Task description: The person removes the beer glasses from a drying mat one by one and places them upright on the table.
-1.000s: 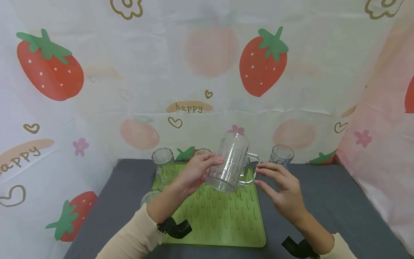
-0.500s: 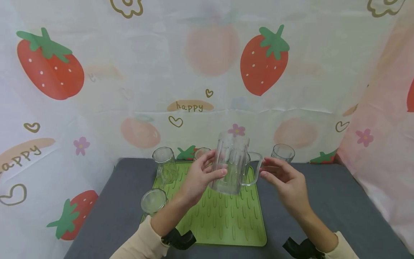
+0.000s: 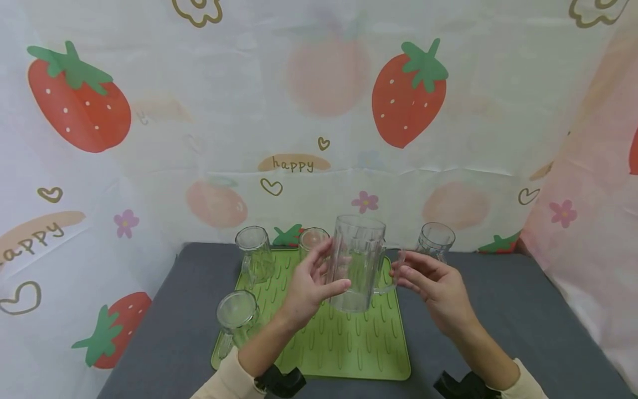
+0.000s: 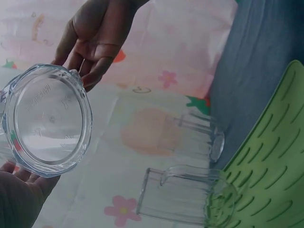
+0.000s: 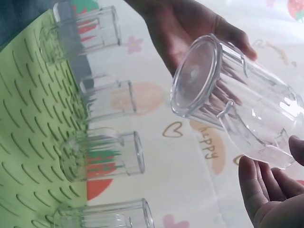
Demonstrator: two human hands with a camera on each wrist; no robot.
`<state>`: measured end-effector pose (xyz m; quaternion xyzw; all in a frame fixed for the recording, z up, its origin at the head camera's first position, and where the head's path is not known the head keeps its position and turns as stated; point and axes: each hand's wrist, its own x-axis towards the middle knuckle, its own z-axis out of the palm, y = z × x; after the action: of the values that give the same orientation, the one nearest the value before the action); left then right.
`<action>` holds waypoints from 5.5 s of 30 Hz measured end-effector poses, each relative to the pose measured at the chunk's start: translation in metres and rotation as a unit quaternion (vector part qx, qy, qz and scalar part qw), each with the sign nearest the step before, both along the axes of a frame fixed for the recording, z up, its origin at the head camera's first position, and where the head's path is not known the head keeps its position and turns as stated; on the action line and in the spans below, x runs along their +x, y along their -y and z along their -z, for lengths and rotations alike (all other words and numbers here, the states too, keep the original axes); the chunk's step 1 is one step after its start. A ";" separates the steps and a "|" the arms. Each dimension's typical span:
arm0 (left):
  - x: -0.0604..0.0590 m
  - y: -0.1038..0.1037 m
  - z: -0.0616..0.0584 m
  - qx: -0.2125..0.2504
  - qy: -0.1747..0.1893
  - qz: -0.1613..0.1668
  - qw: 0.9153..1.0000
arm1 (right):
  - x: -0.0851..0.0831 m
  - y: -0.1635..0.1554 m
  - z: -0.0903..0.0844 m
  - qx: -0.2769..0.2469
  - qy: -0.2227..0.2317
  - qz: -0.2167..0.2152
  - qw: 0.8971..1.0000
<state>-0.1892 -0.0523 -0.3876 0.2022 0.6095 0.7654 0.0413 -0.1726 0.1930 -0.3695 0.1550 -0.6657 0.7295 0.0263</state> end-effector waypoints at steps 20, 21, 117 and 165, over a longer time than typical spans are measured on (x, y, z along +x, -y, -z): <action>0.001 0.000 0.013 0.000 -0.023 0.014 1.000 | -0.002 -0.001 0.001 0.025 -0.004 0.001 1.000; 0.001 0.000 0.013 0.001 -0.025 0.017 1.000 | -0.002 -0.001 0.000 0.028 -0.010 0.004 1.000; 0.047 0.206 0.056 -0.133 -0.170 -0.176 0.960 | -0.052 -0.141 0.017 -0.125 -0.144 0.357 0.914; 0.042 0.230 0.133 -0.549 0.094 -0.061 0.828 | -0.081 -0.167 0.113 0.218 -0.074 0.541 0.809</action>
<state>-0.1476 -0.2819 -0.5202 0.0358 0.9337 0.3204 0.1558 -0.2540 0.3599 -0.4824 -0.1748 -0.7791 0.4194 0.4319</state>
